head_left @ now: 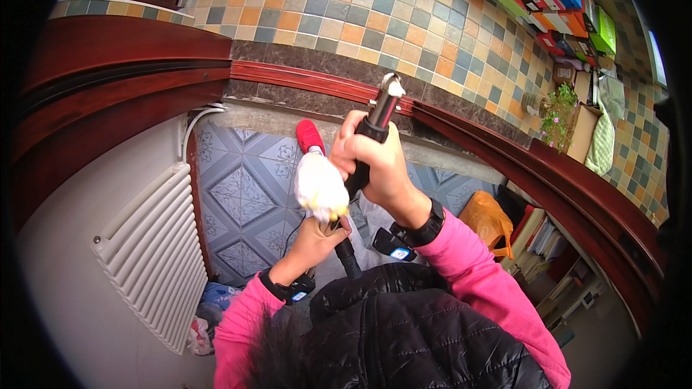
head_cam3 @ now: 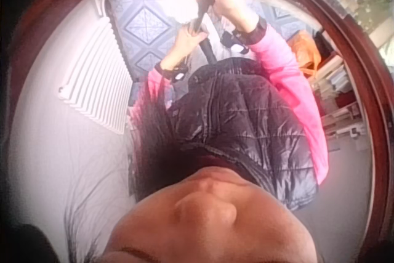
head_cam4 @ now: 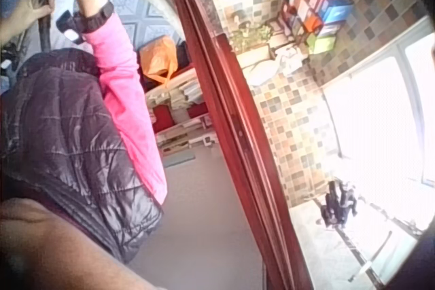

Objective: The person assembles a cleaning tool by attaching a dusting pad to a telescopic pole. They then extend the pole and place it upright against a wall.

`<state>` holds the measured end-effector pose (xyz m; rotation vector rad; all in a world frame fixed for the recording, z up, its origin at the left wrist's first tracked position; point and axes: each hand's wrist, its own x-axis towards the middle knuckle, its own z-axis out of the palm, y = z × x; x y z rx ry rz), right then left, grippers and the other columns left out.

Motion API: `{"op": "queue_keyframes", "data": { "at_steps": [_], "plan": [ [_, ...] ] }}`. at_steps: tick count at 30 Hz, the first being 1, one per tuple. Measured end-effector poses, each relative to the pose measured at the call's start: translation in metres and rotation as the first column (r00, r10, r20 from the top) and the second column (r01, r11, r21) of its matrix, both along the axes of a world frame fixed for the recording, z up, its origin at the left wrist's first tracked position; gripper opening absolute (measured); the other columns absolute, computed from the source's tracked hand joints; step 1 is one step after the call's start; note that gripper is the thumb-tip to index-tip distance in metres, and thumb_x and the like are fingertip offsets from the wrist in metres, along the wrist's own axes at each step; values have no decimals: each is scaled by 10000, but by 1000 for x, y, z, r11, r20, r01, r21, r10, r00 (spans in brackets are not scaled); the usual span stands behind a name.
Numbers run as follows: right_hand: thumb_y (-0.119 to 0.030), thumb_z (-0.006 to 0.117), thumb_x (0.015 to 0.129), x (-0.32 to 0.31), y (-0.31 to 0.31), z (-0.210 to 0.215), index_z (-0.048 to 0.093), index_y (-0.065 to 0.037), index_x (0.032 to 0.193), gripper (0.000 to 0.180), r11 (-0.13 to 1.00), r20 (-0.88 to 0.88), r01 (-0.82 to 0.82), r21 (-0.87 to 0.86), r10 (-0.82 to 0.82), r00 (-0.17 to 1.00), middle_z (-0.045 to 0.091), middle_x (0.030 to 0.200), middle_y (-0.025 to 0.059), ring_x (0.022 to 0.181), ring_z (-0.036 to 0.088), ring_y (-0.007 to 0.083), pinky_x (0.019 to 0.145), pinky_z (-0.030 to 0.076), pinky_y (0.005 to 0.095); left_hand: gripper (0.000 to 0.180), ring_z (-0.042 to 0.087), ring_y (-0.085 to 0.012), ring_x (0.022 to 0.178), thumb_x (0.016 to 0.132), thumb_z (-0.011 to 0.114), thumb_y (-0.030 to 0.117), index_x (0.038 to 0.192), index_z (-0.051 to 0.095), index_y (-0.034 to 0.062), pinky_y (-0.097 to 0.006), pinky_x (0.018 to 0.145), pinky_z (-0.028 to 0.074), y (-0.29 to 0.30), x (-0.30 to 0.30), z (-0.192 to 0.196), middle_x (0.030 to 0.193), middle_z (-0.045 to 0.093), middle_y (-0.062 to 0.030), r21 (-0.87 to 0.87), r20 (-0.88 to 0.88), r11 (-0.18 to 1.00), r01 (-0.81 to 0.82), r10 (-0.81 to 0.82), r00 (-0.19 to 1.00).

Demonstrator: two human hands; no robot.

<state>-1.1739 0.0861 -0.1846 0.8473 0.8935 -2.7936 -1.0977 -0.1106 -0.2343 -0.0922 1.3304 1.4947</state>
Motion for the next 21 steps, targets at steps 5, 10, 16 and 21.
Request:
{"op": "queue_keyframes", "data": {
  "at_steps": [5,10,16,21],
  "plan": [
    [-42,576,761,-16,6,-26,499,1,750,88,1000,100,30,2,-30,994,474,577,52,497,461,132,493,408,274,95,640,-149,696,809,631,1,867,558,16,-279,611,508,9,-28,8,765,597,-44,20,239,995,94,-97,966],
    [-46,572,764,-25,11,-46,518,2,720,85,998,176,48,-43,-40,984,484,585,49,501,467,133,502,418,276,128,680,-188,671,819,649,38,888,542,43,-257,460,497,12,-38,4,766,613,-65,69,413,994,81,-102,905],
    [-99,611,817,-33,16,-77,529,-43,826,99,996,388,34,-78,-1,922,458,603,-5,526,462,114,518,422,267,166,671,-174,697,835,648,121,940,535,62,-245,457,484,23,-48,7,832,614,-58,144,578,988,46,-122,807],
    [-127,623,838,-33,44,-112,534,-58,861,115,956,428,121,-266,5,904,491,600,3,518,494,130,499,453,299,243,614,-127,742,834,665,165,1003,516,74,-292,535,550,24,-64,18,852,557,-21,95,604,994,56,-102,791]
  ]
}}
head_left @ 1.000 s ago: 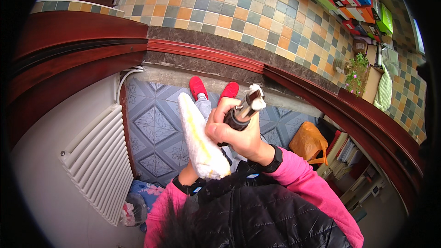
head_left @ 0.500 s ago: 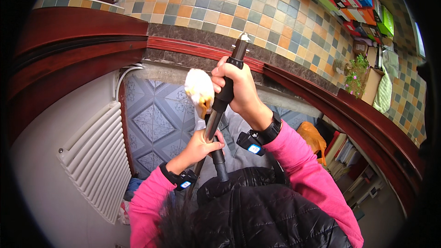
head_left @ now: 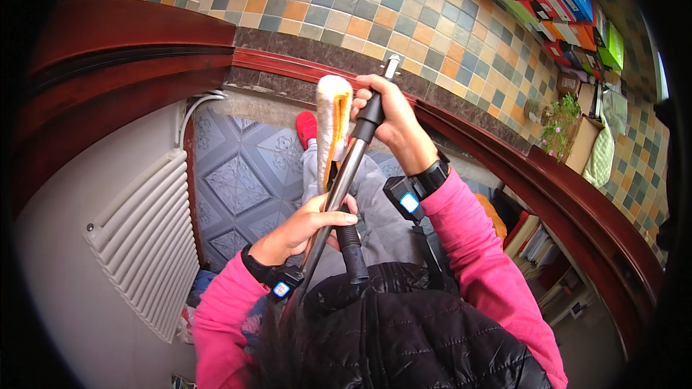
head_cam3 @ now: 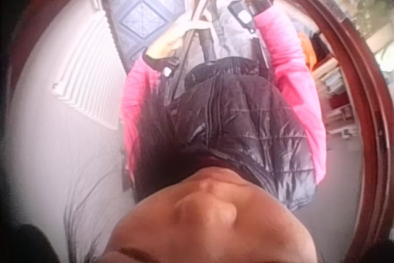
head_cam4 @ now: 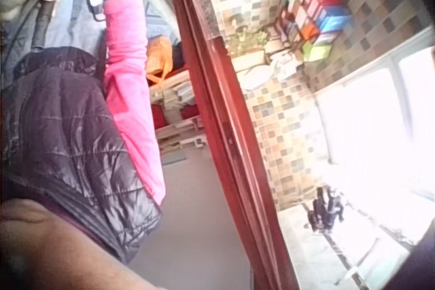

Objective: The person assembles a cleaning tool by attaching a dusting pad to a telescopic pole. They then extend the pole and place it upright against a wall.

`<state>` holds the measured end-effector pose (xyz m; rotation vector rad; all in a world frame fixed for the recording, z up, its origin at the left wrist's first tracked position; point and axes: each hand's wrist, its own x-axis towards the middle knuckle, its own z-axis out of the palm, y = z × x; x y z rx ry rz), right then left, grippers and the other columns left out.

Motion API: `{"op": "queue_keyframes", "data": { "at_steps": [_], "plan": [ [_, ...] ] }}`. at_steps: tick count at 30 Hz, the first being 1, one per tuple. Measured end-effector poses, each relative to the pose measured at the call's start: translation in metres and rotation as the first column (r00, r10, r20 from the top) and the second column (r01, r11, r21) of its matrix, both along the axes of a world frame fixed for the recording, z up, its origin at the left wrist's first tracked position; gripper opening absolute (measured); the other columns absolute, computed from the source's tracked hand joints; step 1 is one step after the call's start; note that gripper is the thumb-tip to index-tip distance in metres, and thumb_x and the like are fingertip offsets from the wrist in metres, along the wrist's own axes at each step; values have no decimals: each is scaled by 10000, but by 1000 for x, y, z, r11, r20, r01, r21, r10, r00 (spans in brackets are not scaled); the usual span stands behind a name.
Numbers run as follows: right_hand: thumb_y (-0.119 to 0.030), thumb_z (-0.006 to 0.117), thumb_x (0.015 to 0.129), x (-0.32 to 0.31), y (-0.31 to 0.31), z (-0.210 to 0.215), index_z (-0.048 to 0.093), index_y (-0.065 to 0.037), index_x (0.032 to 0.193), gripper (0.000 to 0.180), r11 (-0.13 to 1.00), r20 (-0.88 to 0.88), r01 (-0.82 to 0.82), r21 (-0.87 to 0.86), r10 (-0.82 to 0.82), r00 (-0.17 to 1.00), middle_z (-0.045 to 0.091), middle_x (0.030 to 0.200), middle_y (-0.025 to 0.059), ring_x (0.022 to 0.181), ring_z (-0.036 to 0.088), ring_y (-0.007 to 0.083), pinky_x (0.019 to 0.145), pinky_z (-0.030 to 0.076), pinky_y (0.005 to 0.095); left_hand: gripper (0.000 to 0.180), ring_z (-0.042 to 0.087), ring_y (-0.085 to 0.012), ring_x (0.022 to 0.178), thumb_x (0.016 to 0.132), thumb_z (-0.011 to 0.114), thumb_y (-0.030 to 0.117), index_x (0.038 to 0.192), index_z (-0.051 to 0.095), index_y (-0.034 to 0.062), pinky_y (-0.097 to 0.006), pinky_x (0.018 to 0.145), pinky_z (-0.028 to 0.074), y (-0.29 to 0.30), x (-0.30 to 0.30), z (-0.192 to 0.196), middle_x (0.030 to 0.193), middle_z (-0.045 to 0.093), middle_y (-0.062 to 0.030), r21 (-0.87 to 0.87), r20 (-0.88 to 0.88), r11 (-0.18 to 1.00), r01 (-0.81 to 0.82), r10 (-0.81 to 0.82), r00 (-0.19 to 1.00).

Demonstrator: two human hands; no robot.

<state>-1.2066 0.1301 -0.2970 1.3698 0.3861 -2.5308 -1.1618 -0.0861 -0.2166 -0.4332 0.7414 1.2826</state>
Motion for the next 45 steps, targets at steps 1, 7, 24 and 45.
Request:
{"op": "queue_keyframes", "data": {
  "at_steps": [1,7,24,45],
  "plan": [
    [-143,630,842,1,6,-6,527,-68,841,127,1000,21,15,-11,-15,1000,494,599,4,518,497,129,501,457,305,252,609,-126,753,832,671,168,1005,514,73,-300,541,557,0,1,2,861,548,-21,-15,-35,999,36,-36,999],
    [-183,697,820,8,20,-35,447,-108,833,262,997,127,25,74,-34,991,521,596,31,501,501,139,469,454,275,280,576,-120,795,822,693,180,994,498,76,-324,556,582,-1,16,0,880,505,-18,-136,-123,985,107,-124,985],
    [-219,672,841,-2,20,6,545,-36,948,247,942,-10,-68,329,75,997,616,807,93,726,608,178,672,497,289,275,482,-46,490,788,735,198,780,484,85,-207,384,391,-5,42,-55,647,494,33,-324,-527,946,27,-205,825],
    [-315,580,874,14,-18,51,400,-111,687,330,955,-580,-259,141,292,760,446,717,25,698,477,159,671,418,299,277,682,-208,747,810,651,58,745,389,120,-194,390,385,-4,13,-15,880,563,-66,68,-205,997,22,-8,979]
  ]
}}
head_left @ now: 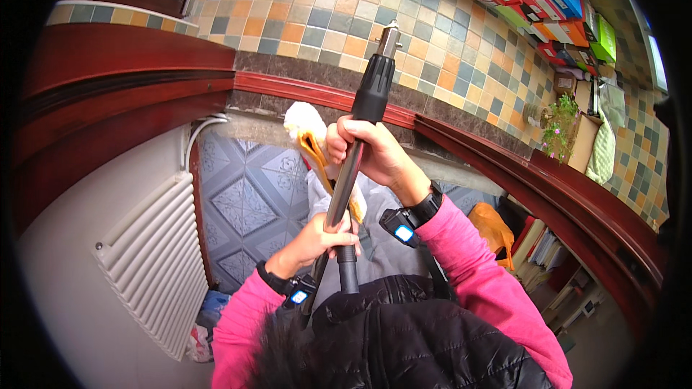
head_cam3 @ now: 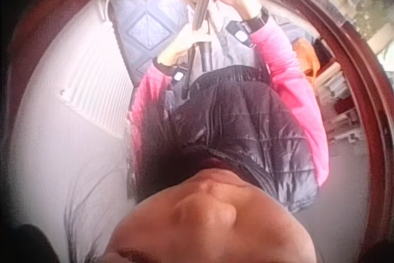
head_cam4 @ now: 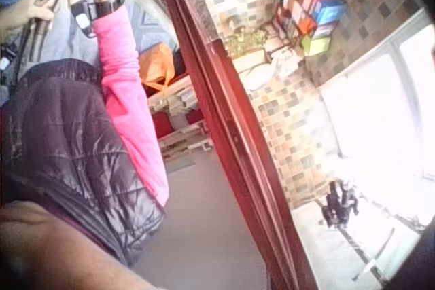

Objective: The person assembles a cleaning tool by attaching a dusting pad to a telescopic pole. They then extend the pole and place it upright against a wall.

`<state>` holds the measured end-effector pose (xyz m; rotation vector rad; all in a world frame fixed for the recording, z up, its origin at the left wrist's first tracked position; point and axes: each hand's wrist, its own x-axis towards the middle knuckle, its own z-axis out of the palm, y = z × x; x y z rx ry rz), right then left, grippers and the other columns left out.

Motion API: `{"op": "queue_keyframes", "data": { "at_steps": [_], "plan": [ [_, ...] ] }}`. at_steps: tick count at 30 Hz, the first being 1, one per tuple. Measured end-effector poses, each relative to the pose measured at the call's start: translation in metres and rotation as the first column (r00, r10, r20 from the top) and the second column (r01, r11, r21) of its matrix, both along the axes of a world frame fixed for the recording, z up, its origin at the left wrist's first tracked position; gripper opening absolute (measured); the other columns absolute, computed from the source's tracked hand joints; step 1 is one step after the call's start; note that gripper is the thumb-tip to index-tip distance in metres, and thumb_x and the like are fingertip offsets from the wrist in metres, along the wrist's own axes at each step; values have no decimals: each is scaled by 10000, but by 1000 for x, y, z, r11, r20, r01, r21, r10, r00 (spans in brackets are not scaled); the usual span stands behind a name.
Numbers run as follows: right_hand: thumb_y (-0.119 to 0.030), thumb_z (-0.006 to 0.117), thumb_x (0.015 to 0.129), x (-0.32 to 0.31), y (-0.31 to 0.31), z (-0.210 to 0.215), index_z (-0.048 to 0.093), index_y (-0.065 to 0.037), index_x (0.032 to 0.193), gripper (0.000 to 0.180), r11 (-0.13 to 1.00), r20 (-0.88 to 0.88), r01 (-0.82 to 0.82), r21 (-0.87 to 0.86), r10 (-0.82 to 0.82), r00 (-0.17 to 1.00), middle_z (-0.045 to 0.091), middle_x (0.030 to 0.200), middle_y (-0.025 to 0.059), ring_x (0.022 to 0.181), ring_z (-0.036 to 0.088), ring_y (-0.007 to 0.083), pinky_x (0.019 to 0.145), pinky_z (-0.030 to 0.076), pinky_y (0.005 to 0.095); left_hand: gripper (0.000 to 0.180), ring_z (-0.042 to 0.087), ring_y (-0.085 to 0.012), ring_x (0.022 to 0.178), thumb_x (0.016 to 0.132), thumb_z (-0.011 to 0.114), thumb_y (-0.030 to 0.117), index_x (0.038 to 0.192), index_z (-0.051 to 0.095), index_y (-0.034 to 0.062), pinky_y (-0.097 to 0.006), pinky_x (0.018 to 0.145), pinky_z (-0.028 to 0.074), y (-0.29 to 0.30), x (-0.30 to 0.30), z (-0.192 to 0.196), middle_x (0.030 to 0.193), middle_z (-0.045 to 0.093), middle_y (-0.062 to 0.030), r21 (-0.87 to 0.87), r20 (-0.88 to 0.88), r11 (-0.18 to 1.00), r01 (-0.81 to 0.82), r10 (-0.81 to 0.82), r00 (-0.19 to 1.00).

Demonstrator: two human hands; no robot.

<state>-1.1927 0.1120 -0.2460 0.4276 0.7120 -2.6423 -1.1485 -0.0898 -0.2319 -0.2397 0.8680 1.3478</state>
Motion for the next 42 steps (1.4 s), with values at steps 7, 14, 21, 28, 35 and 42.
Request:
{"op": "queue_keyframes", "data": {
  "at_steps": [7,14,21,28,35,42],
  "plan": [
    [-126,570,824,1,-19,43,458,-46,718,174,975,123,207,83,-216,969,429,558,20,505,479,143,524,427,296,259,677,-219,741,795,655,2,723,418,77,-204,408,387,6,8,25,883,558,-101,-115,-128,993,-36,21,992],
    [-93,595,809,14,-34,59,510,-16,705,155,928,155,274,251,-318,935,490,555,26,476,493,117,485,409,276,268,569,-121,531,748,678,-24,712,427,63,-217,410,368,7,23,39,886,577,-90,-224,-260,971,-81,21,965],
    [-146,731,751,23,4,70,279,-62,1400,796,988,-134,150,25,-146,980,587,1077,135,990,596,205,907,467,361,256,652,-164,681,782,652,4,724,411,67,-217,427,402,-10,24,34,894,574,-87,-260,-417,962,-83,-34,908],
    [-188,661,785,-2,24,69,529,-50,940,246,993,-172,111,36,-103,980,490,642,50,579,500,167,602,424,321,115,669,-184,698,783,623,0,855,536,-20,-298,622,514,-16,41,34,725,601,-70,-303,-448,951,-68,-79,891],
    [-112,588,795,4,3,77,407,-92,737,191,965,-46,259,-40,-261,964,389,531,18,448,399,132,449,379,301,102,650,-160,668,774,630,-10,830,546,-22,-293,596,503,-14,54,28,653,538,-33,-353,-592,921,-162,-86,801],
    [-76,596,814,5,3,75,436,-55,757,171,946,-75,297,-128,-308,948,431,569,35,477,413,120,472,373,279,109,641,-146,650,769,634,-14,837,549,-23,-283,588,495,-11,58,28,625,517,-12,-399,-616,893,-209,-92,783]
  ]
}}
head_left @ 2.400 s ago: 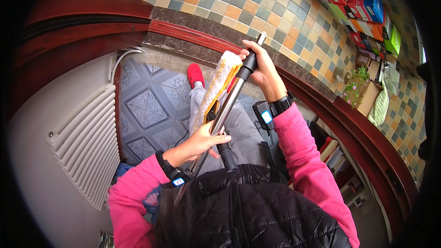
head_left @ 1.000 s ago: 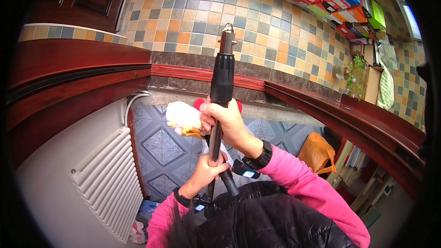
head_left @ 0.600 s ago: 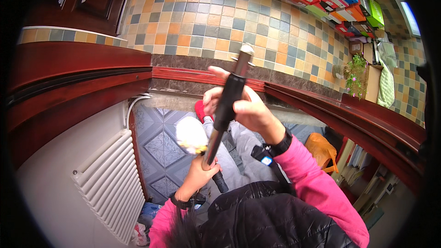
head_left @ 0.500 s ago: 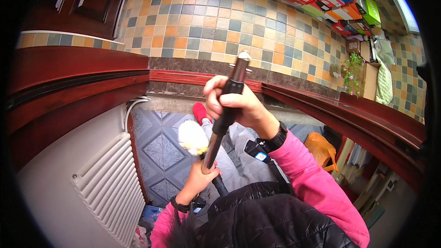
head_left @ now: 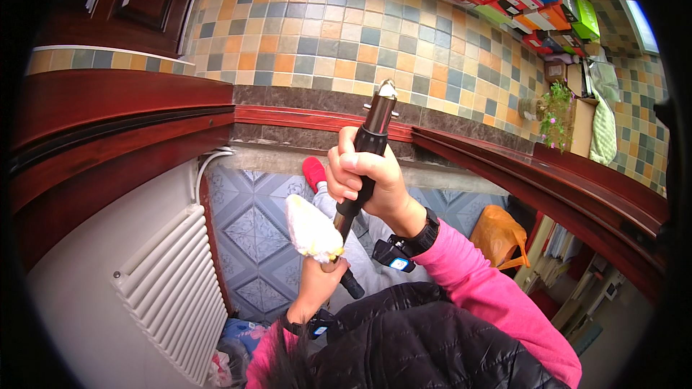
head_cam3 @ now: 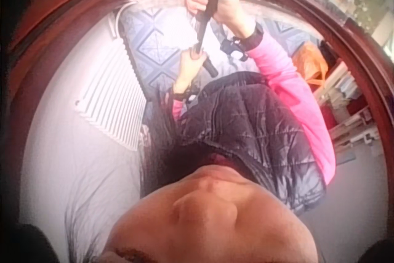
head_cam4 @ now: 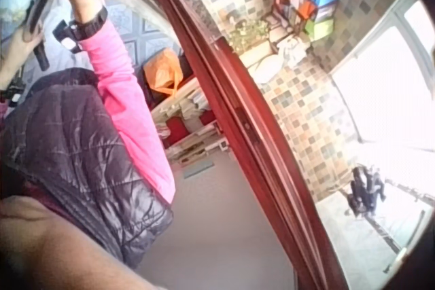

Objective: The person assembles a cleaning tool by attaching a dusting pad to a telescopic pole. They then extend the pole and place it upright against a wall.

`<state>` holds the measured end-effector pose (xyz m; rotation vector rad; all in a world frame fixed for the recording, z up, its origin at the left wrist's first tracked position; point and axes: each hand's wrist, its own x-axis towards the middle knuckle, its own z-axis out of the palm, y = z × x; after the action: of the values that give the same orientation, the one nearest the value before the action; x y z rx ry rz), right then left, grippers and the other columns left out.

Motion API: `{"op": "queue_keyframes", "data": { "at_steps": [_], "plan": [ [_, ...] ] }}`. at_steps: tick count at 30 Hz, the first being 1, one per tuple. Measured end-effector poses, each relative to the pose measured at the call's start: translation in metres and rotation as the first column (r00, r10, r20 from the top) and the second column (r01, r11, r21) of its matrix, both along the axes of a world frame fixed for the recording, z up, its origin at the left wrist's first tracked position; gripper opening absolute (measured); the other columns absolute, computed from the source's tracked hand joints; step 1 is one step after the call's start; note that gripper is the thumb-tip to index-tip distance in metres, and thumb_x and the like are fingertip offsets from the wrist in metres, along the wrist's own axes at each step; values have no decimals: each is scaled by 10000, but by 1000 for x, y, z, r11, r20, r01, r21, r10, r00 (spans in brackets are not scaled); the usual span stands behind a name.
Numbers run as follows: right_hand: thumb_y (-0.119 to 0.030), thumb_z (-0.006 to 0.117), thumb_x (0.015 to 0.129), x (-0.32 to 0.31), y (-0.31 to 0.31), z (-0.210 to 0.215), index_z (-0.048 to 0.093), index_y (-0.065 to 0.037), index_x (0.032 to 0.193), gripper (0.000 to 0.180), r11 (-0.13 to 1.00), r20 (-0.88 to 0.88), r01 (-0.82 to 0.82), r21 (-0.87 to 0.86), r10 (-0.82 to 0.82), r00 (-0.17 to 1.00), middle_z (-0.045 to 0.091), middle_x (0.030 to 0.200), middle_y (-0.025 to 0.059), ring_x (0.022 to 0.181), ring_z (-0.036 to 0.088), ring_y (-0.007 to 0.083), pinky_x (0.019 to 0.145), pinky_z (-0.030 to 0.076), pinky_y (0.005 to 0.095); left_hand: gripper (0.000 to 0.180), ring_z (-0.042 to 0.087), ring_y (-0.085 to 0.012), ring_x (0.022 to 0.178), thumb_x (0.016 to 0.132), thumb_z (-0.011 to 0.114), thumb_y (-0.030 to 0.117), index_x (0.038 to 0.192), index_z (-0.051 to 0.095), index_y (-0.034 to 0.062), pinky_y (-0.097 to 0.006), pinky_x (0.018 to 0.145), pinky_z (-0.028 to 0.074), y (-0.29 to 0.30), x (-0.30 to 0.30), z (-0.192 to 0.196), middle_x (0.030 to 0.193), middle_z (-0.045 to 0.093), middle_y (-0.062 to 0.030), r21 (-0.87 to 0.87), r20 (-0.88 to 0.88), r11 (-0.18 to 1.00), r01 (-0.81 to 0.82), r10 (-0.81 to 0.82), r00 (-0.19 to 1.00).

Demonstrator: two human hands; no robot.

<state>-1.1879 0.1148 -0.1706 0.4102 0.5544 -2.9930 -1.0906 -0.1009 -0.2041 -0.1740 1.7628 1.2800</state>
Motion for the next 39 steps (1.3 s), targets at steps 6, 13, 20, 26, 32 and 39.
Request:
{"op": "queue_keyframes", "data": {
  "at_steps": [6,13,20,26,32,39],
  "plan": [
    [-115,611,794,0,-2,-4,454,-65,796,165,996,40,-69,56,66,997,451,572,50,494,447,152,494,402,307,98,650,-160,664,786,619,-23,843,539,-20,-285,589,496,-2,2,-1,663,554,-30,25,11,1000,1,-2,1000],
    [-231,666,747,-5,13,-6,473,-48,1120,458,983,-101,-92,160,109,989,592,842,135,792,569,233,736,463,359,145,673,-188,723,794,637,-23,774,499,17,-238,475,448,-6,-4,9,768,563,-49,148,214,989,-15,-18,977],
    [-402,572,891,20,11,-45,474,-53,1280,532,948,175,-248,199,214,961,612,1092,96,987,597,200,911,456,354,216,650,-175,741,812,631,4,755,431,61,-221,470,418,-9,-24,7,857,574,-80,255,250,966,32,-98,963],
    [-538,531,898,82,-18,-93,582,-72,1171,543,650,386,-752,-110,725,570,639,1063,130,981,610,197,850,500,385,209,628,-132,696,822,639,36,734,451,64,-219,490,415,-1,-39,-6,826,597,-65,295,282,953,65,-152,947],
    [-355,546,931,107,-36,-99,609,-20,1066,366,685,534,-715,-139,660,528,661,963,104,868,636,161,780,509,331,163,520,-62,534,818,665,98,816,508,51,-202,444,404,12,-39,-11,788,653,-57,271,284,960,70,-149,947],
    [-223,511,959,98,-39,-133,575,-10,997,226,931,518,-358,-67,339,785,658,927,123,822,647,196,676,526,319,387,582,-88,857,823,709,174,1133,540,15,-223,588,559,14,-37,-12,980,526,-10,255,307,967,-21,-60,950]
  ]
}}
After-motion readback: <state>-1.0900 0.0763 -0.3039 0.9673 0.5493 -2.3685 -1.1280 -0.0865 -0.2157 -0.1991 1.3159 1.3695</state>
